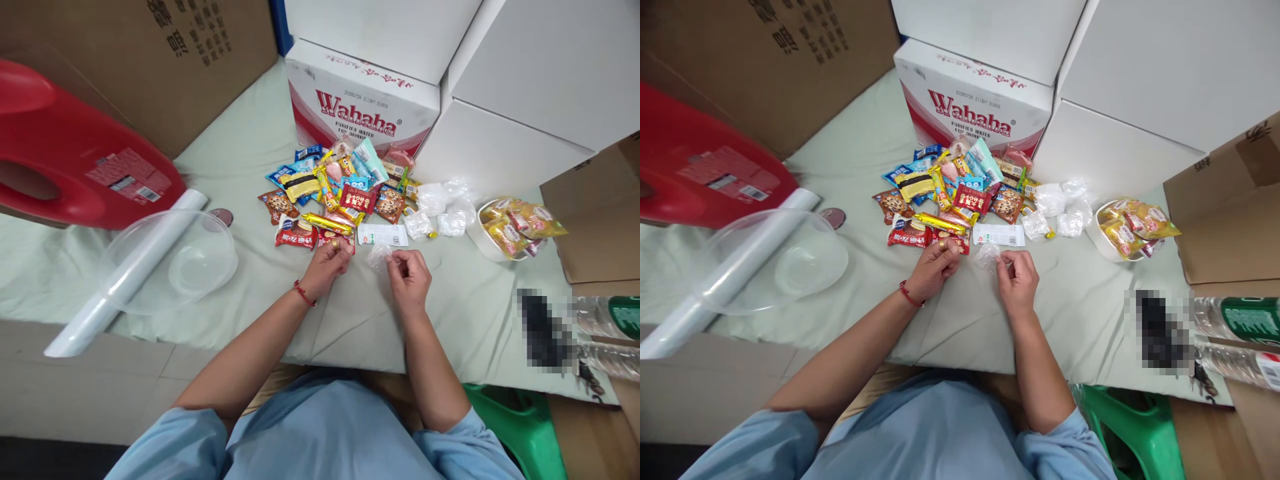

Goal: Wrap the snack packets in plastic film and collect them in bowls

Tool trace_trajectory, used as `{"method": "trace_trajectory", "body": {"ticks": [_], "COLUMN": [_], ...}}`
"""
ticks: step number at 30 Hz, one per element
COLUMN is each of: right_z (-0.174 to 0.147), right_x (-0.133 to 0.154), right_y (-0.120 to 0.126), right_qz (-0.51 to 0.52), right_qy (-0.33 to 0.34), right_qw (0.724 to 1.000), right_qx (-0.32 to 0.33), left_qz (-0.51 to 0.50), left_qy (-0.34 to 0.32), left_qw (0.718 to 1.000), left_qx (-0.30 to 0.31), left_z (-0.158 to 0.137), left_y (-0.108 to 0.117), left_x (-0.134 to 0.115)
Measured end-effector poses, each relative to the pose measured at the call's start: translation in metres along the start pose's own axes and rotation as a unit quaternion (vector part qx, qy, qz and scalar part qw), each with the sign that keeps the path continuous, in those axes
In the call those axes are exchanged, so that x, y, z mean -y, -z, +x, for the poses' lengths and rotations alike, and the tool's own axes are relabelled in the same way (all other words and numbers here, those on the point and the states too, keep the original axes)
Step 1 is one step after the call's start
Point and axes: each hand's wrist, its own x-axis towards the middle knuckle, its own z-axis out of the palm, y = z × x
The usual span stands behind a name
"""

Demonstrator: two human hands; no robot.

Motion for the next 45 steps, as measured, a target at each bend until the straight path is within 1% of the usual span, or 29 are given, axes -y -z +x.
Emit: {"method": "trace_trajectory", "body": {"ticks": [2, 3, 4, 5, 7, 9, 10, 14, 17, 19, 23, 26, 28, 30, 32, 36, 39, 41, 43, 45], "right_z": [0.0, -0.001, -0.002, -0.003, -0.005, -0.007, -0.008, -0.009, -0.008, -0.009, -0.009, -0.008, -0.007, -0.005, -0.004, -0.003, -0.006, -0.009, -0.01, -0.01], "right_x": [0.0, 0.0, 0.001, 0.002, 0.005, 0.008, 0.01, 0.016, 0.017, 0.015, 0.009, 0.007, 0.008, 0.008, 0.006, 0.001, 0.001, 0.004, 0.008, 0.01], "right_y": [-0.001, -0.002, -0.003, -0.004, -0.007, -0.009, -0.009, -0.009, -0.008, -0.006, -0.006, -0.007, -0.007, -0.006, -0.004, -0.001, -0.003, -0.006, -0.007, -0.007], "right_qz": [-0.025, -0.033, -0.036, -0.035, -0.02, 0.007, 0.022, 0.068, 0.093, 0.111, 0.143, 0.144, 0.139, 0.138, 0.142, 0.145, 0.147, 0.15, 0.154, 0.163], "right_qy": [-0.003, -0.001, 0.003, 0.009, 0.018, 0.022, 0.023, 0.024, 0.013, -0.008, -0.056, -0.044, -0.031, -0.025, -0.024, -0.045, -0.059, -0.052, -0.043, -0.053], "right_qw": [0.999, 0.998, 0.998, 0.999, 1.0, 0.999, 0.998, 0.992, 0.987, 0.985, 0.984, 0.984, 0.985, 0.985, 0.984, 0.985, 0.985, 0.984, 0.982, 0.979], "right_qx": [-0.039, -0.047, -0.045, -0.035, 0.0, 0.039, 0.055, 0.105, 0.134, 0.134, 0.089, 0.093, 0.102, 0.103, 0.103, 0.084, 0.071, 0.083, 0.099, 0.107], "left_qz": [0.021, 0.041, 0.06, 0.076, 0.09, 0.084, 0.078, 0.055, 0.062, 0.079, 0.151, 0.236, 0.274, 0.276, 0.256, 0.203, 0.171, 0.177, 0.198, 0.211], "left_qy": [0.017, 0.027, 0.033, 0.033, 0.023, 0.013, 0.01, -0.008, -0.016, -0.021, -0.05, -0.097, -0.124, -0.134, -0.128, -0.09, -0.071, -0.074, -0.095, -0.114], "left_qw": [0.998, 0.994, 0.991, 0.99, 0.993, 0.996, 0.997, 0.998, 0.998, 0.996, 0.987, 0.967, 0.954, 0.952, 0.958, 0.975, 0.983, 0.981, 0.976, 0.971], "left_qx": [0.061, 0.093, 0.112, 0.114, 0.077, 0.031, 0.017, -0.002, -0.016, -0.021, -0.035, -0.017, 0.001, 0.013, 0.015, 0.003, 0.013, 0.016, 0.008, 0.003], "left_z": [-0.004, -0.006, -0.007, -0.008, -0.007, -0.005, -0.004, -0.003, -0.003, -0.003, -0.004, -0.007, -0.008, -0.008, -0.008, -0.009, -0.012, -0.013, -0.012, -0.011], "left_y": [-0.002, -0.005, -0.008, -0.011, -0.018, -0.022, -0.023, -0.022, -0.02, -0.019, -0.016, -0.016, -0.016, -0.015, -0.014, -0.013, -0.016, -0.019, -0.02, -0.019], "left_x": [0.0, 0.0, 0.0, 0.001, 0.002, 0.004, 0.005, 0.006, 0.007, 0.007, 0.006, 0.004, 0.002, 0.0, -0.001, 0.0, 0.002, 0.003, 0.002, 0.0]}}
